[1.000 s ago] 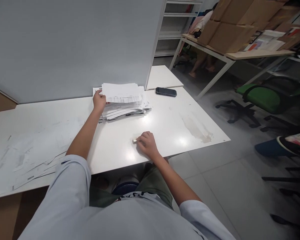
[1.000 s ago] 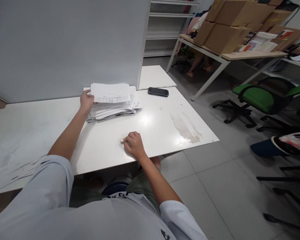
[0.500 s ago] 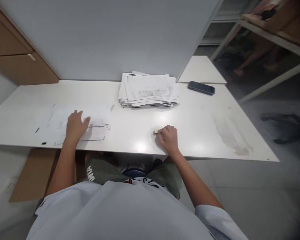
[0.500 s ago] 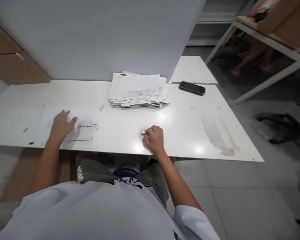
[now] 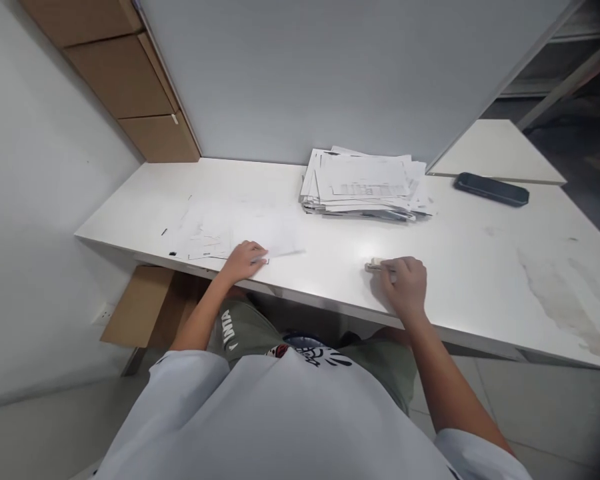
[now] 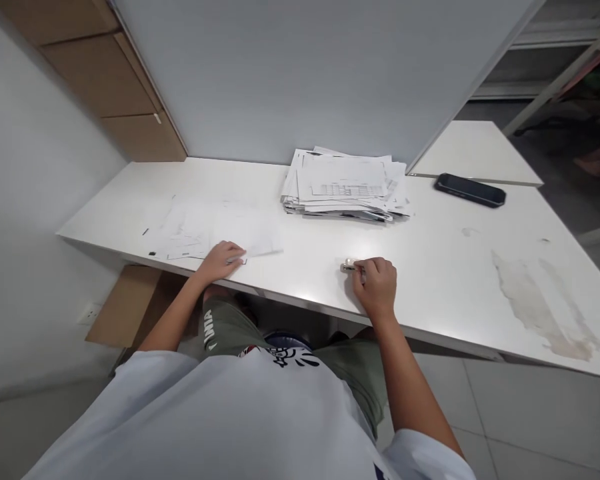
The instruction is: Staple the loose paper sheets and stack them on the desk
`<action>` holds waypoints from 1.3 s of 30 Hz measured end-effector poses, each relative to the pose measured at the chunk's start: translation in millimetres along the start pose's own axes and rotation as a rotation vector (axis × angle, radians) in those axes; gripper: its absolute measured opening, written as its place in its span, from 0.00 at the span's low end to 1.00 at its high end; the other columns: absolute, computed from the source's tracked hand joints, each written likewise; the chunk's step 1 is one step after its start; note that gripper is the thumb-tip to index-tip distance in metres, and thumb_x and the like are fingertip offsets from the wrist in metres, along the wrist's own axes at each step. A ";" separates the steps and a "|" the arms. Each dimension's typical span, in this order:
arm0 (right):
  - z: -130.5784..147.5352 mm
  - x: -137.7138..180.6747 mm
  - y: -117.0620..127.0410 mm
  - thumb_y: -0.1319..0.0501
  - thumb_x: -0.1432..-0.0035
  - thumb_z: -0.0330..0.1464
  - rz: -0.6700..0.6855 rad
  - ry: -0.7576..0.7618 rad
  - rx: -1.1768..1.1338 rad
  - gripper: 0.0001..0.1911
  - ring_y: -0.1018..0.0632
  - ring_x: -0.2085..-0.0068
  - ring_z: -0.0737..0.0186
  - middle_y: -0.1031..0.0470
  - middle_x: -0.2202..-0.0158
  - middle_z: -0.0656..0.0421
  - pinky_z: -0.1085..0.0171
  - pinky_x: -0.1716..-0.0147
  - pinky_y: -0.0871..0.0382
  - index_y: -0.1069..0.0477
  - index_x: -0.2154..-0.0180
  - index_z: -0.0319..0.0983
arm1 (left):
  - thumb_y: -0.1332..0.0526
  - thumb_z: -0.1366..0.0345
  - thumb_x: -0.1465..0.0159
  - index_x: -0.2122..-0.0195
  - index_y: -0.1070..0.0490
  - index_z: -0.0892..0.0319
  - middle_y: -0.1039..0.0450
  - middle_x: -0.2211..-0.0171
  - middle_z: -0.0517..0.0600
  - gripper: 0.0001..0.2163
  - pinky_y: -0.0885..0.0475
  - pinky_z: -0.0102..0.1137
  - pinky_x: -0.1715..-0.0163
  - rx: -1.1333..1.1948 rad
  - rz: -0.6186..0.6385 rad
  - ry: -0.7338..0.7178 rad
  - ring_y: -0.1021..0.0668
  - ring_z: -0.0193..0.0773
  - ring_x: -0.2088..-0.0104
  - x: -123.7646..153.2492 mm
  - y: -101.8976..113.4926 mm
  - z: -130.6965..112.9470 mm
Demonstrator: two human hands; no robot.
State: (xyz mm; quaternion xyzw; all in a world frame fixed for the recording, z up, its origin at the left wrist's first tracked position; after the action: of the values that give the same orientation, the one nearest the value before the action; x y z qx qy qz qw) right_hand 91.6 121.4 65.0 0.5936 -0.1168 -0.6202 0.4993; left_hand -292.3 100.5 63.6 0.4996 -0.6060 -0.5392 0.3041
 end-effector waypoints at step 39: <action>89.8 117.3 -58.6 0.31 0.48 0.37 0.181 -1.492 -1.423 0.13 0.26 0.81 0.67 0.24 0.81 0.57 0.69 0.80 0.29 0.29 0.77 0.37 | 0.61 0.62 0.28 0.32 0.48 0.62 0.40 0.34 0.54 0.25 0.45 0.38 0.33 0.089 0.071 -0.134 0.37 0.37 0.35 26.3 -32.9 -105.4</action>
State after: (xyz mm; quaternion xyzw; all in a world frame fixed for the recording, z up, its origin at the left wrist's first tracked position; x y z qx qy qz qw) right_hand 10.7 20.0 -26.9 -0.3853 -0.0471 -0.7162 0.5799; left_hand -195.8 41.7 52.3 0.4535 -0.6656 -0.5329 0.2595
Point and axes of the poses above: each hand's wrist, its own x-axis away from the middle knuckle, its own y-axis out of the back of the hand, z = x × y, the point moved 8 cm from there along -x, towards the middle knuckle
